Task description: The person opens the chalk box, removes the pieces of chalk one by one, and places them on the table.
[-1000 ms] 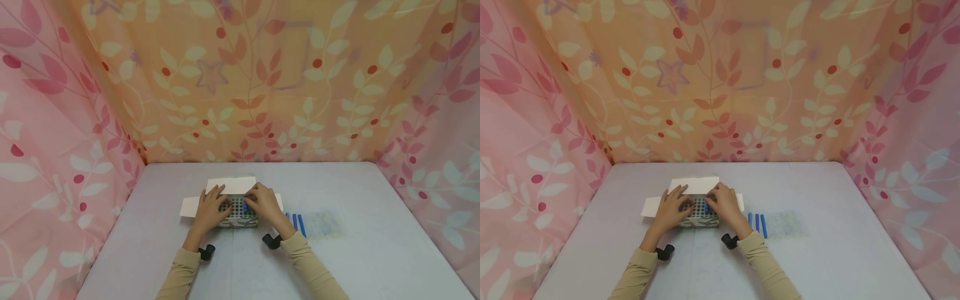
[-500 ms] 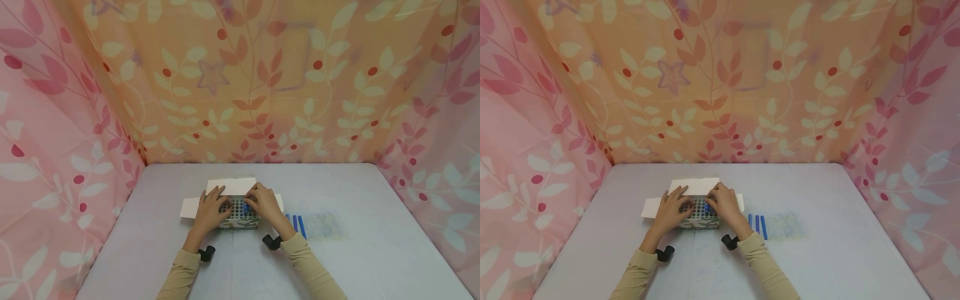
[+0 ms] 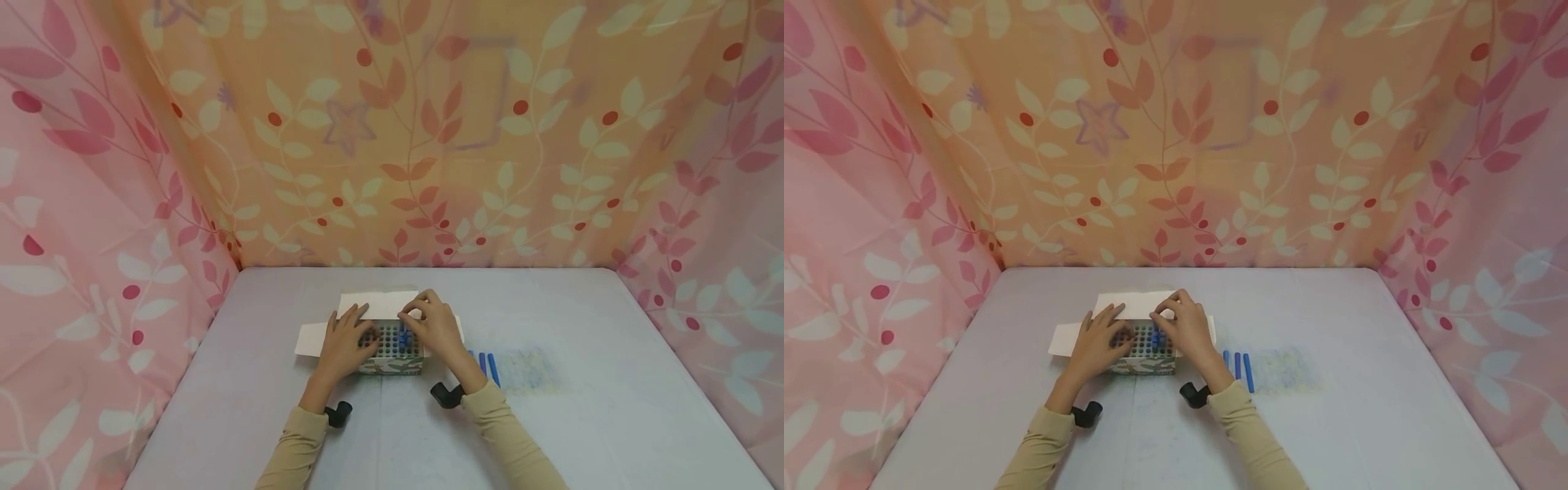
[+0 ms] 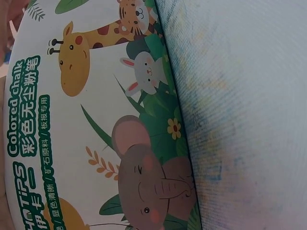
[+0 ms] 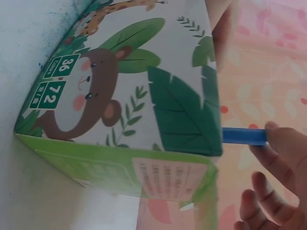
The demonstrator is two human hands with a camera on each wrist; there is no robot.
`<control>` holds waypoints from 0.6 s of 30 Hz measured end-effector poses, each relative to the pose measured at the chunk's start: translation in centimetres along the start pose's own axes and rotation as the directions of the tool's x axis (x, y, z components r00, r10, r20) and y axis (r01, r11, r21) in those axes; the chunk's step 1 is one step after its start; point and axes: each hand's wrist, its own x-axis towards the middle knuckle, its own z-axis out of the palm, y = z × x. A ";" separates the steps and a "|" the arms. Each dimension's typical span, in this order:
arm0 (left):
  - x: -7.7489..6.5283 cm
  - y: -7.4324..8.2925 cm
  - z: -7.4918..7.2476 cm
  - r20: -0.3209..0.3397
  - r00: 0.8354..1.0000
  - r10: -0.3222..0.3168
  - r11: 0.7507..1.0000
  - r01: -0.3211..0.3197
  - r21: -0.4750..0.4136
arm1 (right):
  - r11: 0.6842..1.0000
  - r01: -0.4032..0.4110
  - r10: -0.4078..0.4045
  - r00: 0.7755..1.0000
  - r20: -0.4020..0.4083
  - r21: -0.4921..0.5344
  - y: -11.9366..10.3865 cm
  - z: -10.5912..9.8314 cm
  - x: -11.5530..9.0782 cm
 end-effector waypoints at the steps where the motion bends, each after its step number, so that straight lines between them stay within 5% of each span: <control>1: 0.0 0.0 0.0 0.002 1.000 -0.001 1.000 0.001 0.000 | 1.000 -0.002 0.002 1.000 -0.011 0.010 0.0 -0.1 0.0; 9: -0.2 -0.1 0.1 -0.004 1.000 0.002 1.000 -0.002 0.011 | 0.988 0.008 0.014 0.990 -0.140 0.151 -0.3 -1.7 0.2; 18: -0.1 -0.1 0.1 -0.005 1.000 0.003 1.000 -0.003 -0.009 | 0.983 0.031 0.006 0.980 -0.201 0.183 -0.1 -4.3 0.0</control>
